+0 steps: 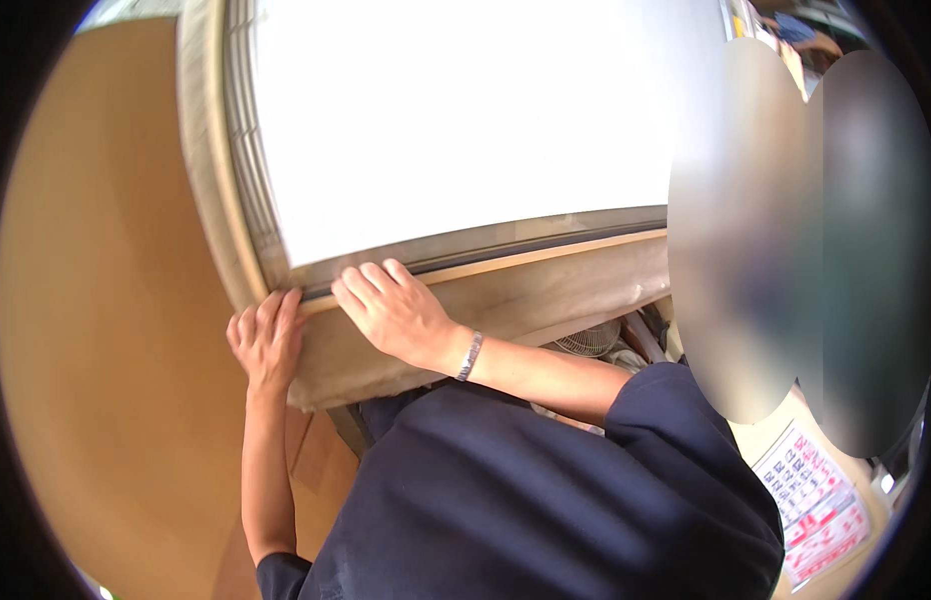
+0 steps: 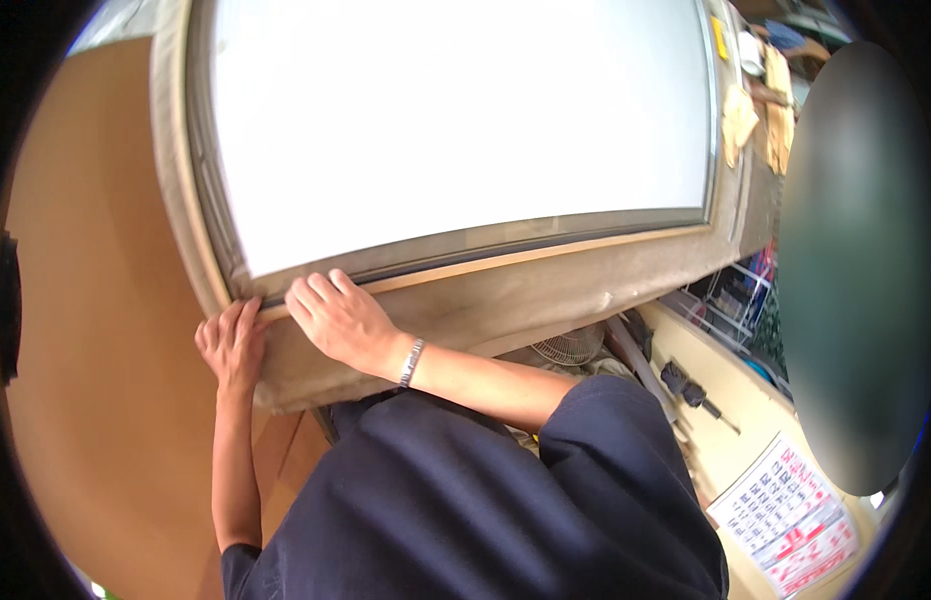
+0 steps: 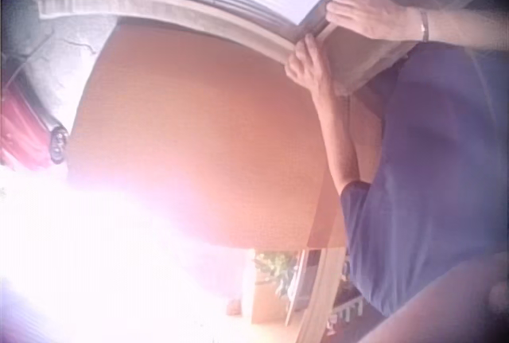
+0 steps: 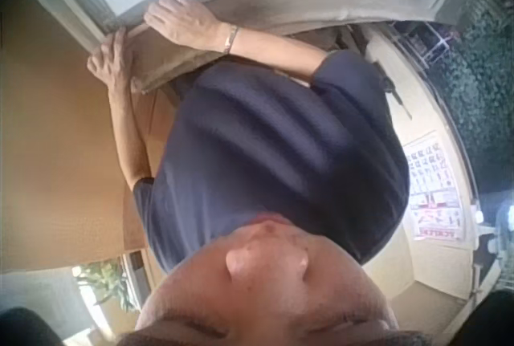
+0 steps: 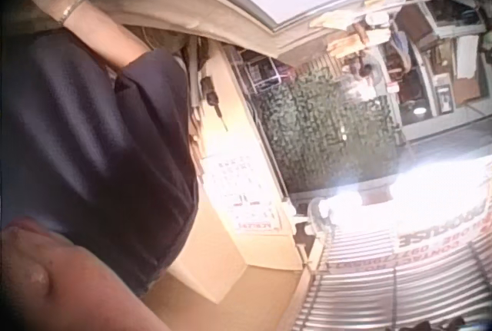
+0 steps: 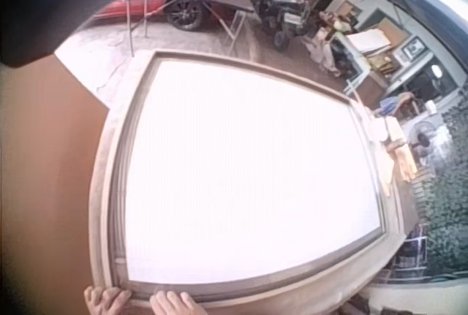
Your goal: The person assembles a large framed display by inserting thin wooden strips into grooves around the perimeter of a white panel. They then wipe the surface with a cloth and spray bottle, flip the frame to reveal a poster, and place it on a workbench.
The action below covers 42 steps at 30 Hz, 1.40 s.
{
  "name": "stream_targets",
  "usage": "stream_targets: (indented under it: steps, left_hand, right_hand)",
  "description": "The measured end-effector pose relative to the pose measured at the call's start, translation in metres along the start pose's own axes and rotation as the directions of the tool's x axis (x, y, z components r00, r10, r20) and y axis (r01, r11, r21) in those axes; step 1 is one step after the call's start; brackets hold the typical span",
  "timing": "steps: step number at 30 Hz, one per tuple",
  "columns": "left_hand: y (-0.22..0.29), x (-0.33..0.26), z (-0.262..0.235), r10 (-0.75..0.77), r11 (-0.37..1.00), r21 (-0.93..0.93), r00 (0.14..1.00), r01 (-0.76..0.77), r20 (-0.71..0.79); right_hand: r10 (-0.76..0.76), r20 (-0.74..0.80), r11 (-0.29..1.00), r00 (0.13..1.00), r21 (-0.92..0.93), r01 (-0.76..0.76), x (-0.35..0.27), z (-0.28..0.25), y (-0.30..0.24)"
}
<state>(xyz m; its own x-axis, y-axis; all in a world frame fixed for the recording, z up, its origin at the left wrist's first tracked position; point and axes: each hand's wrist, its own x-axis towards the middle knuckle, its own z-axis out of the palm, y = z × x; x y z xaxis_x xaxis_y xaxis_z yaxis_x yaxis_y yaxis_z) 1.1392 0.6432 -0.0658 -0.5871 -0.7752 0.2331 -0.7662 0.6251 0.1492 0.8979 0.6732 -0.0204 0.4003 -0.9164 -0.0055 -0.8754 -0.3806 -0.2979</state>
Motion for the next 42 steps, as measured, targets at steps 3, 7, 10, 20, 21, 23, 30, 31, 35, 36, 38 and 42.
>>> stream_targets:
  steps: [3,7,10,20,21,23,30,31,35,36,38,42]
  left_hand:
    - [0.004,0.002,0.001,-0.004,0.999,0.033,1.000,0.004,-0.010]
    - [0.021,0.004,-0.002,-0.080,0.991,0.104,0.997,0.081,-0.015]
    - [0.033,0.001,-0.004,-0.143,0.964,0.225,0.990,0.141,-0.009]
    - [0.035,0.002,-0.013,-0.145,0.908,0.412,0.979,0.073,0.146]
    - [0.035,0.006,-0.014,-0.142,0.908,0.414,0.977,0.065,0.158]
    - [0.034,0.010,-0.014,-0.143,0.908,0.416,0.973,0.057,0.179]
    - [0.039,0.006,-0.019,-0.210,0.909,0.404,0.952,0.106,0.222]
    - [0.040,0.007,-0.018,-0.225,0.907,0.404,0.946,0.117,0.232]
    - [0.060,0.021,-0.022,-0.232,0.874,0.473,0.952,0.114,0.198]
    - [0.070,0.030,-0.025,-0.223,0.887,0.448,0.954,0.113,0.201]
    - [0.100,0.056,-0.030,-0.204,0.911,0.398,0.957,0.108,0.208]
    - [0.205,0.094,0.013,-0.053,0.999,-0.004,0.984,0.054,0.170]
  right_hand:
    - [0.064,-0.034,0.997,0.997,-0.029,-0.065,-0.063,-0.016,0.063]
    - [0.134,-0.048,0.983,0.990,-0.119,-0.139,-0.161,-0.042,0.157]
    - [0.176,-0.028,0.964,0.984,-0.200,-0.178,-0.233,-0.073,0.233]
    - [0.386,-0.070,0.838,0.920,-0.391,-0.381,-0.439,-0.137,0.446]
    - [0.415,-0.085,0.823,0.906,-0.388,-0.414,-0.458,-0.139,0.460]
    - [0.404,-0.107,0.813,0.909,-0.414,-0.410,-0.477,-0.149,0.481]
    - [0.399,-0.152,0.780,0.904,-0.463,-0.421,-0.502,-0.148,0.514]
    - [0.393,-0.156,0.777,0.906,-0.471,-0.418,-0.503,-0.148,0.516]
    - [0.414,-0.132,0.786,0.901,-0.448,-0.427,-0.500,-0.154,0.518]
    - [0.440,-0.110,0.783,0.891,-0.438,-0.441,-0.496,-0.159,0.513]
    - [0.470,-0.099,0.787,0.877,-0.403,-0.467,-0.485,-0.170,0.499]
    - [0.350,-0.095,0.892,0.932,-0.271,-0.362,-0.425,-0.151,0.436]
